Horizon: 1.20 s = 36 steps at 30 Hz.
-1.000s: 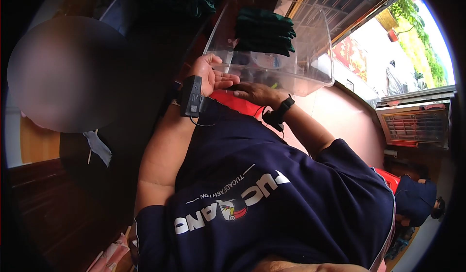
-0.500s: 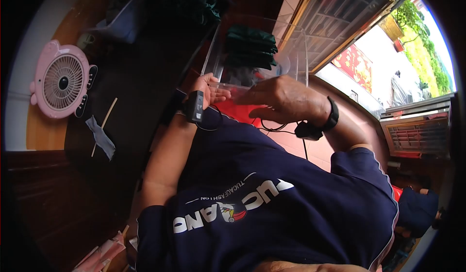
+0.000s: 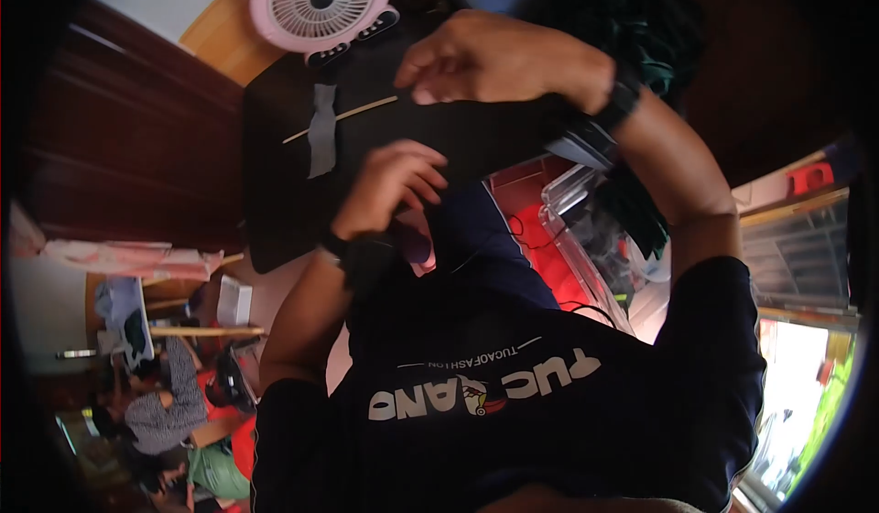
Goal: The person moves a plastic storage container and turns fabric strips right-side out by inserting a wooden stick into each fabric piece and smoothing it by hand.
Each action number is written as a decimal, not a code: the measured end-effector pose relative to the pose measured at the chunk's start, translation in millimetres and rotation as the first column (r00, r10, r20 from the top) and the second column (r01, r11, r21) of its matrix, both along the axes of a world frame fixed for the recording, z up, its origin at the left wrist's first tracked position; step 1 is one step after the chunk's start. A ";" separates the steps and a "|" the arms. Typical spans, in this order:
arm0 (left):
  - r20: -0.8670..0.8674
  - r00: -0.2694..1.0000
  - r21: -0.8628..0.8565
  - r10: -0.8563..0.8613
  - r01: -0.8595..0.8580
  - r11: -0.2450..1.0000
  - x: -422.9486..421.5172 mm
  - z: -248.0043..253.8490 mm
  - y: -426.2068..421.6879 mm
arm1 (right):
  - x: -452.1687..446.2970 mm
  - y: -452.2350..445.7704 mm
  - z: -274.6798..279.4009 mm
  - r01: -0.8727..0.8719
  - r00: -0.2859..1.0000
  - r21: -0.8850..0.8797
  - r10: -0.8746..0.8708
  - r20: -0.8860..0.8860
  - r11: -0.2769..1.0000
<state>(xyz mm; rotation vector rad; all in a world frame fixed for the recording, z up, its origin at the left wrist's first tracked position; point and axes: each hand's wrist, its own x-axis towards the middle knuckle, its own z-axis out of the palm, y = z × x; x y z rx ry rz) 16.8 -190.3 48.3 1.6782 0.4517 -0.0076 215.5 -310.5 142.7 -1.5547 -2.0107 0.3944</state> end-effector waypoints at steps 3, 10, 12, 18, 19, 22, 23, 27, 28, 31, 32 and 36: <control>0.132 0.849 0.104 0.511 -0.525 0.845 -29.0 -4.2 82.0 | 2.6 76.7 -40.7 -0.020 1.000 -0.013 0.020 -0.008 1.000; -0.097 0.714 0.271 0.694 -0.652 0.709 -30.1 -46.4 188.7 | -48.0 173.9 -94.7 0.369 0.908 -0.496 -0.420 0.010 0.786; -0.102 0.735 0.440 0.671 -0.571 0.693 -19.3 -43.9 179.1 | -63.3 190.8 -119.3 0.530 0.841 -0.241 -0.541 0.026 0.813; -0.090 0.830 -0.033 0.551 -0.555 0.831 -27.4 -52.2 194.1 | -66.8 203.2 -141.5 0.451 0.859 -0.109 -0.464 -0.215 0.886; -0.077 0.858 -0.221 0.507 -0.511 0.831 -30.9 -48.7 192.2 | -62.7 200.9 -140.7 0.404 0.859 -0.086 -0.410 -0.305 0.911; -0.070 0.896 -0.391 0.438 -0.429 0.814 -29.6 -41.2 188.1 | -54.1 201.8 -144.6 0.224 0.762 -0.098 -0.237 -0.603 0.970; -0.045 0.910 -0.402 0.411 -0.394 0.827 -28.7 -39.3 188.7 | -52.9 199.9 -142.3 0.162 0.702 -0.125 -0.203 -0.682 0.979; 0.100 0.928 -0.335 0.359 -0.308 0.890 -28.7 -36.7 196.6 | -57.6 193.7 -126.0 0.180 0.670 -0.176 -0.252 -0.699 0.968; 0.132 0.926 -0.275 0.355 -0.310 0.910 -29.6 -40.1 198.9 | -57.4 193.9 -126.0 0.205 0.678 -0.203 -0.288 -0.676 0.958; 0.169 0.904 -0.249 0.393 -0.347 0.904 -32.6 -51.7 198.0 | -61.5 197.1 -125.8 0.249 0.684 -0.233 -0.341 -0.645 0.940; 0.162 0.900 -0.253 0.405 -0.359 0.898 -33.2 -52.7 195.0 | -64.8 196.4 -126.6 0.274 0.683 -0.233 -0.359 -0.636 0.933; 0.168 0.867 -0.299 0.469 -0.409 0.862 -34.5 -44.8 187.8 | -80.1 199.4 -129.1 0.389 0.775 0.069 -0.286 -0.564 0.919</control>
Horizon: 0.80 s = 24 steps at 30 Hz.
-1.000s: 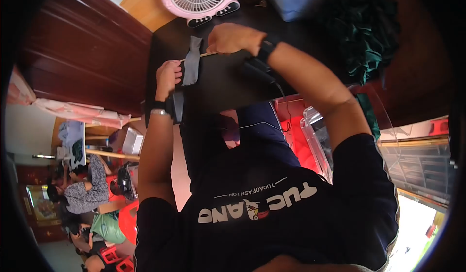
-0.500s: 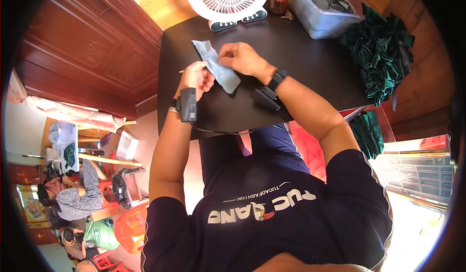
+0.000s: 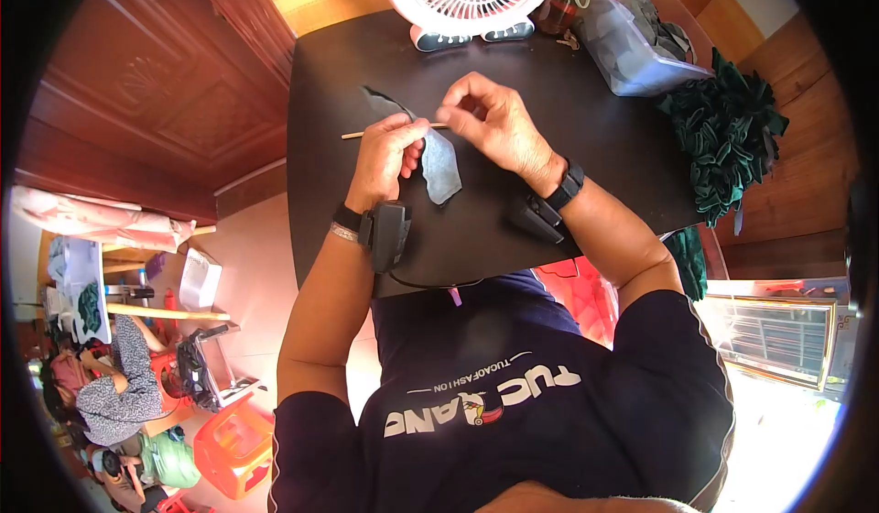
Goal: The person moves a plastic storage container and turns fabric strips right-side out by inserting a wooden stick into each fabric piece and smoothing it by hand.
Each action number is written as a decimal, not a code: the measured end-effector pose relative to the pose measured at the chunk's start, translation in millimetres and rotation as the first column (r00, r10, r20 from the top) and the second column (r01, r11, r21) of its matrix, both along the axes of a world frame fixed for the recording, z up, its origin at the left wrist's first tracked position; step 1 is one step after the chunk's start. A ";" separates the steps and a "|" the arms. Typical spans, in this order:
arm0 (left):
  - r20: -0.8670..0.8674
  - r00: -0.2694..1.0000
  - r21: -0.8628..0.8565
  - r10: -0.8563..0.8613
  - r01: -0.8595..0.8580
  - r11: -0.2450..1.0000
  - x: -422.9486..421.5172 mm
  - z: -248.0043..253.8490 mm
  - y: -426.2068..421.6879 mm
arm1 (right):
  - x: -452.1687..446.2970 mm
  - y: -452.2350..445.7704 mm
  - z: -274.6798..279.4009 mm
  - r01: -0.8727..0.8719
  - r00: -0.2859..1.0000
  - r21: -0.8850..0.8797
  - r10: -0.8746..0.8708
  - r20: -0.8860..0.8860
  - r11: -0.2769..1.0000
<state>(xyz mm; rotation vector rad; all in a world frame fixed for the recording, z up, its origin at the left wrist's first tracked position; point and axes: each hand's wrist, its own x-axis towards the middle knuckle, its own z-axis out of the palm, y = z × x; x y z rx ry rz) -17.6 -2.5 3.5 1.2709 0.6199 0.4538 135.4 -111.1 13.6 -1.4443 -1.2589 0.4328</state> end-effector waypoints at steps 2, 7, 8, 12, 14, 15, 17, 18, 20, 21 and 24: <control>0.056 0.998 0.006 -0.038 0.038 0.999 -0.8 -1.3 -1.9 | -12.1 -3.6 3.1 -0.097 0.993 0.049 0.093 0.079 0.994; 0.110 0.990 -0.057 -0.086 0.092 0.994 2.3 1.6 -10.7 | -14.2 -3.7 -6.3 -0.200 0.957 -0.073 0.178 -0.229 0.977; 0.106 0.989 -0.054 -0.103 0.109 0.993 2.3 1.2 -11.0 | -13.9 -4.9 -4.9 -0.211 0.942 -0.083 0.180 -0.284 0.974; 0.191 0.965 -0.024 -0.178 0.186 0.982 -2.2 -2.0 -5.3 | -3.6 -9.4 6.8 -0.263 0.883 -0.141 0.179 -0.435 0.954; 0.146 0.978 0.069 -0.146 0.137 0.988 -3.7 1.2 -7.3 | 1.5 -11.6 8.9 -0.269 0.851 -0.126 0.175 -0.496 0.955; 0.129 0.986 0.065 -0.102 0.094 0.993 -3.4 -0.9 -5.0 | 1.9 -11.9 9.8 -0.260 0.828 -0.090 0.174 -0.533 0.961; 0.115 0.989 -0.036 -0.093 0.098 0.995 -3.2 -1.7 -6.7 | 3.4 -13.3 12.9 -0.272 0.787 -0.049 0.193 -0.586 0.961; 0.106 0.991 -0.089 -0.085 0.095 0.992 -3.2 1.3 -9.4 | 2.9 -13.0 11.6 -0.279 0.783 -0.039 0.203 -0.588 0.960; 0.135 0.986 -0.179 -0.101 0.124 0.976 -1.4 6.7 -14.3 | 0.8 -11.0 8.4 -0.297 0.773 -0.023 0.227 -0.592 0.955; 0.152 0.983 -0.222 -0.107 0.139 0.965 -0.9 7.7 -15.3 | 0.1 -10.3 8.0 -0.311 0.766 -0.023 0.236 -0.597 0.950; 0.182 0.980 -0.195 -0.076 0.112 0.974 -1.7 -6.7 -9.5 | -0.9 -8.7 6.1 -0.339 0.763 -0.036 0.252 -0.595 0.940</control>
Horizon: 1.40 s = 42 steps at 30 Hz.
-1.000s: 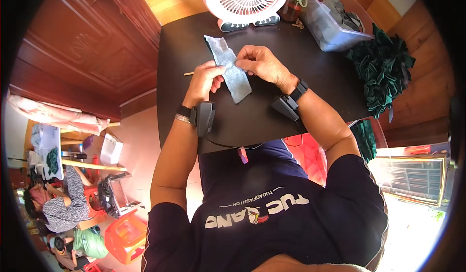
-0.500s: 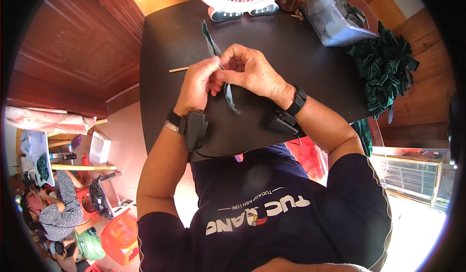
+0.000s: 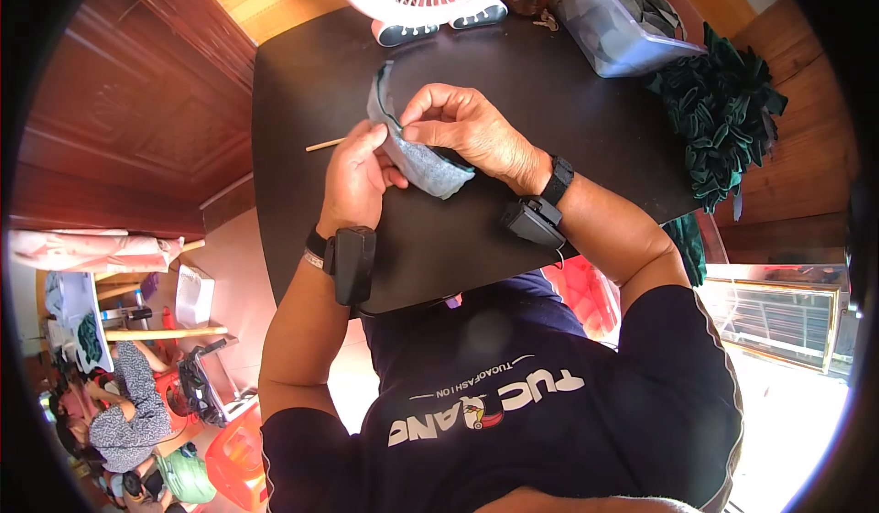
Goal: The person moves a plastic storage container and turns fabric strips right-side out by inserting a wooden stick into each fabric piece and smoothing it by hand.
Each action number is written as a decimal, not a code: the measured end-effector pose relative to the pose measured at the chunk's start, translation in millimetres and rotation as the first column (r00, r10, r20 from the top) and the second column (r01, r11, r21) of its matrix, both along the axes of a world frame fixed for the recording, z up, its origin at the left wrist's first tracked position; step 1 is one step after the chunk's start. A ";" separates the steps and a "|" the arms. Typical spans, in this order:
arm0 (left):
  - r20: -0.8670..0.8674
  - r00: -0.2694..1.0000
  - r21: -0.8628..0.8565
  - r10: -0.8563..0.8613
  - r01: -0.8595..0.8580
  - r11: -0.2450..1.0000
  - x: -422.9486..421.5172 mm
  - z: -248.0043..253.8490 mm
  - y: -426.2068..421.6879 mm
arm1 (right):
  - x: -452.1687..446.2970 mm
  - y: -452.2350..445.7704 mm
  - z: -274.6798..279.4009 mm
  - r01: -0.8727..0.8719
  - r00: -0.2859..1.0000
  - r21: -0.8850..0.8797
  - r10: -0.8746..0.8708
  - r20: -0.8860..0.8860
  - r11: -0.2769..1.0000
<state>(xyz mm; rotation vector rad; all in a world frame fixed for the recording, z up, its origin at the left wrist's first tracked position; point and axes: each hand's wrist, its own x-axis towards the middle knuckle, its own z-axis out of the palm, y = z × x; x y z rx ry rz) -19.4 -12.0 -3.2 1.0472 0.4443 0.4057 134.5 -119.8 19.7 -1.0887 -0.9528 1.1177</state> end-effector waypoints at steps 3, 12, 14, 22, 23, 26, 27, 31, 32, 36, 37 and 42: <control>0.060 0.987 0.153 0.150 -0.157 0.976 -2.8 0.6 7.7 | 0.5 1.4 -2.1 -0.001 0.998 -0.055 0.004 0.057 0.998; 0.030 0.978 0.462 0.208 -0.198 0.864 -1.6 11.0 -6.8 | -8.0 0.4 -5.3 0.088 0.954 -0.068 -0.064 0.294 0.994; 0.028 0.972 0.470 0.233 -0.219 0.855 -0.7 11.4 -9.0 | -7.3 1.1 -6.0 0.123 0.944 -0.081 -0.092 0.316 0.989; -0.009 0.960 0.562 0.278 -0.225 0.796 -8.8 16.9 -5.0 | -1.2 1.0 -5.0 0.177 0.925 -0.050 -0.149 0.351 0.983; -0.102 0.977 0.549 0.190 -0.104 0.829 -10.2 18.7 -2.8 | -1.2 1.8 -7.8 0.170 0.928 -0.031 -0.150 0.341 0.985; -0.081 0.995 0.409 0.063 -0.024 0.912 -0.3 14.7 -15.3 | -2.3 1.0 -13.5 0.127 0.934 0.000 -0.120 0.336 0.992; -0.059 0.996 0.371 0.065 -0.038 0.928 2.6 10.3 -15.9 | -2.8 1.1 -14.5 0.108 0.935 0.007 -0.103 0.339 0.994; -0.060 0.997 0.272 0.043 -0.025 0.962 3.6 13.9 -10.9 | 0.7 0.3 -10.6 -0.029 0.971 -0.047 0.039 0.234 0.998; -0.066 0.997 0.294 0.041 -0.020 0.956 2.2 14.6 -8.9 | 1.2 -1.4 -4.6 -0.044 0.972 -0.084 0.062 0.225 0.995; -0.070 0.997 0.429 0.015 0.017 0.903 0.0 15.6 -8.9 | 2.9 -1.1 -3.2 -0.019 0.978 -0.162 0.052 0.200 0.987; -0.064 0.998 0.424 0.011 0.017 0.906 -0.4 15.6 -8.6 | 2.8 -1.0 -3.6 -0.015 0.979 -0.171 0.049 0.197 0.985; -0.036 0.999 0.389 -0.036 0.047 0.920 0.3 16.4 -1.4 | 0.8 -2.7 2.2 0.029 0.999 -0.219 -0.019 0.047 0.975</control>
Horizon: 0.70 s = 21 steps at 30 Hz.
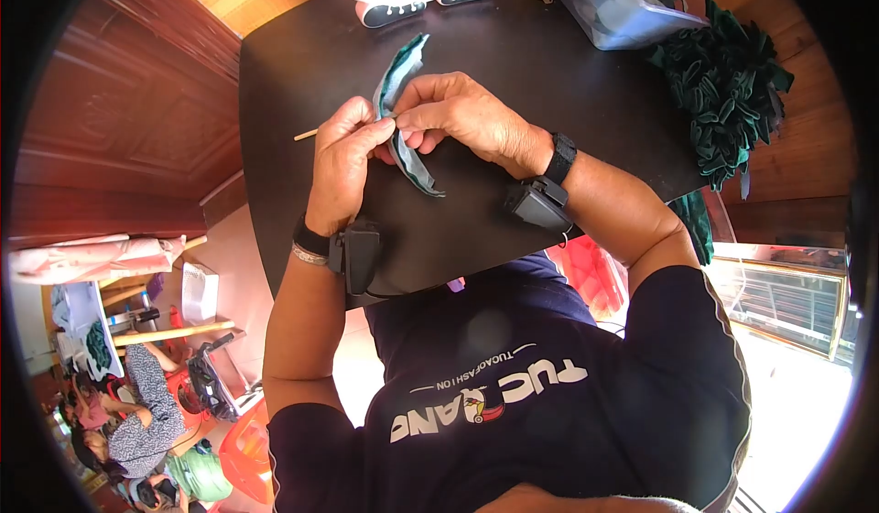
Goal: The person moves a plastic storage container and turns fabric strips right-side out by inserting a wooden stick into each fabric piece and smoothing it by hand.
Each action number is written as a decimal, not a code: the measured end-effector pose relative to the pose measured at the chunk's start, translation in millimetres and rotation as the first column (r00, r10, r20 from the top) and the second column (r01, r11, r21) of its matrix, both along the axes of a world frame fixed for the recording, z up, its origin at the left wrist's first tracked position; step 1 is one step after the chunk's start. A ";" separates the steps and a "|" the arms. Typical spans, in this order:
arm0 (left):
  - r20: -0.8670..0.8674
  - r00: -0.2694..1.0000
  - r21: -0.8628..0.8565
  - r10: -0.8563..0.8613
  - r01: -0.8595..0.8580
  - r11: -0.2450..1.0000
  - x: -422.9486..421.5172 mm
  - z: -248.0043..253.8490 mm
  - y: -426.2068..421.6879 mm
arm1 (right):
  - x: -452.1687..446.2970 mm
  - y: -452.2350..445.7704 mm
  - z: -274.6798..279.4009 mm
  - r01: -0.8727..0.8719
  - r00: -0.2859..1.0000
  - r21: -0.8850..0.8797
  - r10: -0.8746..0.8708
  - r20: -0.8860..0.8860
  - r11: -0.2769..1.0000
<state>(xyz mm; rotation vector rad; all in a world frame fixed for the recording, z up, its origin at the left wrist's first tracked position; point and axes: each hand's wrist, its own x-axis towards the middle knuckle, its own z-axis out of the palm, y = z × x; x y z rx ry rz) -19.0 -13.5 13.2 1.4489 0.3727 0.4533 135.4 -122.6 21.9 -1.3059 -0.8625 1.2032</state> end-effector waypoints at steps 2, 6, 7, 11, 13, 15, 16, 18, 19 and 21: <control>0.013 1.000 0.009 0.029 -0.029 1.000 1.0 -1.2 -0.7 | -0.8 0.1 -1.4 0.016 0.999 0.034 -0.017 0.034 0.999; 0.076 0.990 0.050 0.118 -0.122 0.991 1.1 -3.4 -5.8 | -9.7 4.1 -17.8 0.056 0.958 0.331 -0.144 0.248 0.942; 0.082 0.984 0.104 0.157 -0.165 0.981 1.6 -6.5 -5.4 | -12.7 3.4 -17.6 0.074 0.916 0.338 -0.198 0.349 0.938; 0.142 0.965 0.550 0.222 -0.264 0.793 5.1 -20.6 3.4 | -29.0 -2.8 -7.8 -0.064 0.862 0.362 -0.131 0.489 0.930; 0.140 0.955 0.472 0.261 -0.296 0.830 6.0 -17.5 2.9 | -36.3 -6.0 -3.9 -0.061 0.779 0.401 -0.208 0.592 0.914; 0.093 0.950 0.231 0.297 -0.311 0.922 4.1 -5.8 -6.6 | -34.2 -4.9 -1.6 0.055 0.827 0.363 -0.246 0.505 0.930; 0.068 0.949 0.104 0.309 -0.315 0.943 3.0 -2.2 -9.1 | -30.3 -4.3 0.0 0.135 0.857 0.310 -0.268 0.440 0.941; 0.143 0.955 0.069 0.260 -0.271 0.960 2.8 -9.2 -4.3 | -24.5 -3.9 4.5 0.116 0.797 0.278 -0.256 0.547 0.954; 0.180 0.956 0.055 0.232 -0.246 0.968 3.2 -11.4 -2.5 | -23.6 -2.5 -2.3 0.087 0.763 0.289 -0.250 0.596 0.953; 0.156 0.964 0.014 0.217 -0.222 0.975 3.8 -11.7 -4.1 | -23.2 1.0 -10.6 0.046 0.781 0.272 -0.205 0.590 0.961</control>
